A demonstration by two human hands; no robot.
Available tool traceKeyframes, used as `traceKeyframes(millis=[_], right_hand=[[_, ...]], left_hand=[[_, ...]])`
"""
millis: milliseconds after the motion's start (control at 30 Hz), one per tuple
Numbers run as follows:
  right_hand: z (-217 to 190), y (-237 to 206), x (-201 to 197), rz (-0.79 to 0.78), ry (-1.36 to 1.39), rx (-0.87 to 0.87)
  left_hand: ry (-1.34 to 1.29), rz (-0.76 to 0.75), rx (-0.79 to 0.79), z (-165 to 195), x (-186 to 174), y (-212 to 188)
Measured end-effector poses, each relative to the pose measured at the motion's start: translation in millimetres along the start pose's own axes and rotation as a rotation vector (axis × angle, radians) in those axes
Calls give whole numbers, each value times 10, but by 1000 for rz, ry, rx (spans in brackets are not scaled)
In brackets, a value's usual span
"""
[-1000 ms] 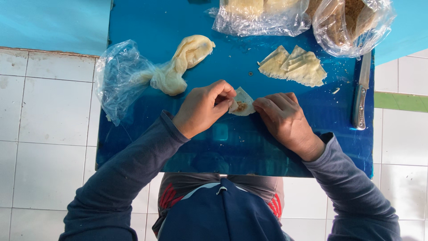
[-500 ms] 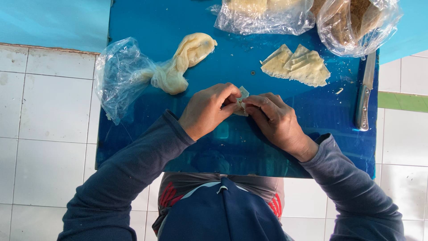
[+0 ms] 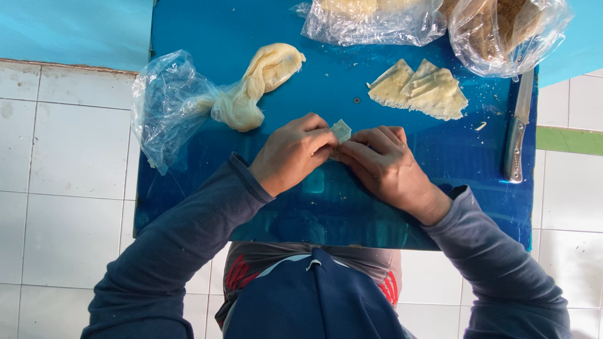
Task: The person sits at a blue table and folds triangular pastry wrappers around a brown filling, pinching the edges closed by hand and placing the finished pieces on the table. They take wrappers from a plastic-covered stack and filling from a plastic bag, repeating the folding cycle for several pieces.
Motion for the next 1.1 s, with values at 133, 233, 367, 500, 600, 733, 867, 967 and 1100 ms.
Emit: traceKeyframes(millis=[133, 233, 367, 500, 600, 733, 867, 967, 1100], right_hand=[[-35, 32, -101, -106, -11, -101], [-45, 30, -91, -118, -88, -146], [20, 10, -42, -58, -86, -83], [63, -5, -22, -3, -49, -47], [40, -27, -16, -11, -79, -68], [46, -37, 0, -3, -14, -38], [99, -42, 59, -10, 73, 64], [177, -34, 94, -1, 150, 172], [202, -20, 97, -14, 243, 231]], left_hand=[[28, -11, 47, 15, 8, 16], [30, -69, 41, 3, 35, 32], [4, -108, 92, 22, 10, 22], [60, -64, 94, 27, 31, 30], [129, -56, 117, 31, 66, 19], [140, -138, 81, 7, 145, -7], [87, -134, 41, 7, 130, -33], [19, -83, -22, -30, 99, -7], [-46, -46, -38, -51, 60, 23]])
Point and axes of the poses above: each hand's wrist, its own y-axis towards the middle knuckle, its own x-axis out of the palm, z = x × y, the point moved 7 cm from there along y, towards the middle knuckle, and after that the axes turned 3 degrees about -z, right-handed, at the moved point
